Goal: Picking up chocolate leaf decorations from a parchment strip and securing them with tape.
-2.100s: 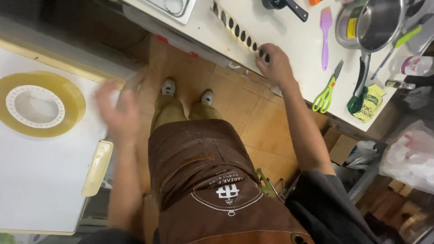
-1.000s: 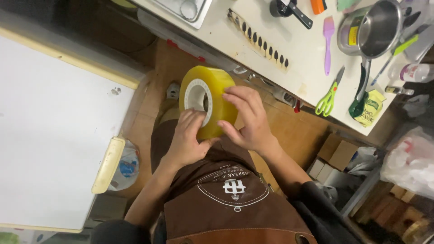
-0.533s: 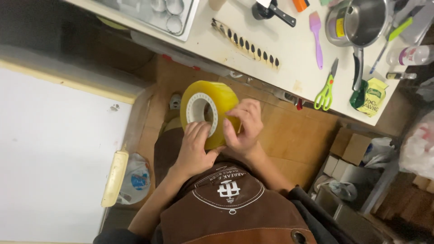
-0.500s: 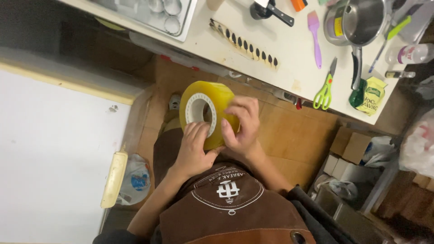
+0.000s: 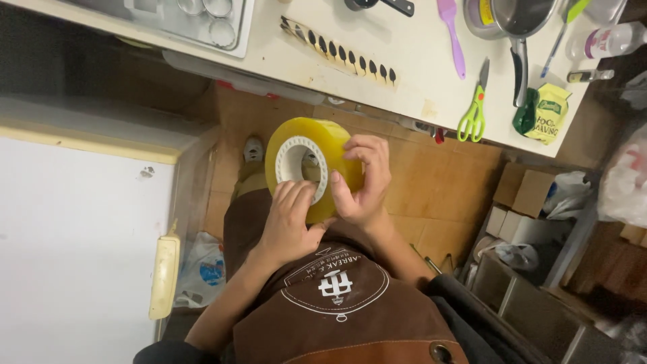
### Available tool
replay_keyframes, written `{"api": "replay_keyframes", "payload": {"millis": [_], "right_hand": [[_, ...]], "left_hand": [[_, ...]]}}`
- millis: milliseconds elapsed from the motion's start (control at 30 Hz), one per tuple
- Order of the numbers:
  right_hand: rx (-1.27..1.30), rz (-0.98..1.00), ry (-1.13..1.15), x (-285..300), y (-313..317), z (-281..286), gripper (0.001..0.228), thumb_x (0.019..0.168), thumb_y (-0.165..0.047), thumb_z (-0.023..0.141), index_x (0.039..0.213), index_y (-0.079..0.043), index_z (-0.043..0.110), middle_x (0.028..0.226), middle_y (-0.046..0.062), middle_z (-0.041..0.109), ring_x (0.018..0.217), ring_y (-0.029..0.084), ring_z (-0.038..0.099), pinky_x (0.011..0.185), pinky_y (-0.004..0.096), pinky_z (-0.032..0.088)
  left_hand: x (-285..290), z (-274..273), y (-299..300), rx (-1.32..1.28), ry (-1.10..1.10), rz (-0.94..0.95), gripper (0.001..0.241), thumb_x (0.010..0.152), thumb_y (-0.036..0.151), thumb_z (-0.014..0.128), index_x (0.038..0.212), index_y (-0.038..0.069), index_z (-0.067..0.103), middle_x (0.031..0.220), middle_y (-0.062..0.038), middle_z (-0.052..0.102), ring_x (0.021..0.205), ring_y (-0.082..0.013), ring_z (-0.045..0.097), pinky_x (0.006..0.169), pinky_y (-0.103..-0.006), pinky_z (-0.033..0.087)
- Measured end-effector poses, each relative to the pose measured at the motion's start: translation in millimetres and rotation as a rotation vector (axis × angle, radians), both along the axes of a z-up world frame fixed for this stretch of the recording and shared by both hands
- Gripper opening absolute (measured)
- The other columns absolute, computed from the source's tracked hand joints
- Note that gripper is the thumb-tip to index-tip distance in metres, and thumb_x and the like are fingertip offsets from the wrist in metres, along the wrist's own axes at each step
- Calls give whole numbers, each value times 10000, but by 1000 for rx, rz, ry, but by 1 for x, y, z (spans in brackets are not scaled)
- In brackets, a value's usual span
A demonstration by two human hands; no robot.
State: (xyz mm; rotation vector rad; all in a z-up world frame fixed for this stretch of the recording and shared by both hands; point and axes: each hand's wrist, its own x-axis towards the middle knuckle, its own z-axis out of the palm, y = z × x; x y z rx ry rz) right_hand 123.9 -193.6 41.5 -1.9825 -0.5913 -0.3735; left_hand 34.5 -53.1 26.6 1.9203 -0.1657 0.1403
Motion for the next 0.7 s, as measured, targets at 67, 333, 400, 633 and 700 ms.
{"api": "replay_keyframes", "payload": {"millis": [67,333,400,633,700], "right_hand": [[-8,-20,-18,-1,-3,0,256,889,-266,693,927,-27,609,927,159,614,867,369,580,832,471,467],[-25,-16,-6,6,-6,3,249,897,-249,700,970,-25,618,915,162,579,890,379,573,838,491,470],[10,44,95,10,-5,11,331,916,-301,667,1039,-5,588,1030,186,593,981,389,577,911,499,455],[-35,-52,-19,5,-13,2,259,889,-267,667,952,-17,645,892,140,607,844,347,578,843,459,474],[-18,-57,-115,0,-20,-15,193,860,-225,688,891,-35,676,786,107,596,772,345,554,803,453,477]], "left_hand": [[0,-2,-4,0,-8,5,479,674,167,869,1005,-18,574,927,-144,571,840,-376,572,866,-490,459],[7,4,-10,-3,-6,14,490,655,149,885,972,-22,553,909,-148,544,821,-383,559,829,-481,461],[7,8,-12,-2,-19,19,456,685,141,861,986,-27,562,917,-149,545,825,-379,555,838,-479,458],[9,4,-17,5,-48,31,493,660,160,887,982,-21,561,917,-152,547,818,-384,554,824,-487,461],[10,4,-19,-17,-34,30,480,641,126,880,970,-15,560,883,-137,531,790,-382,546,805,-485,460]]}}
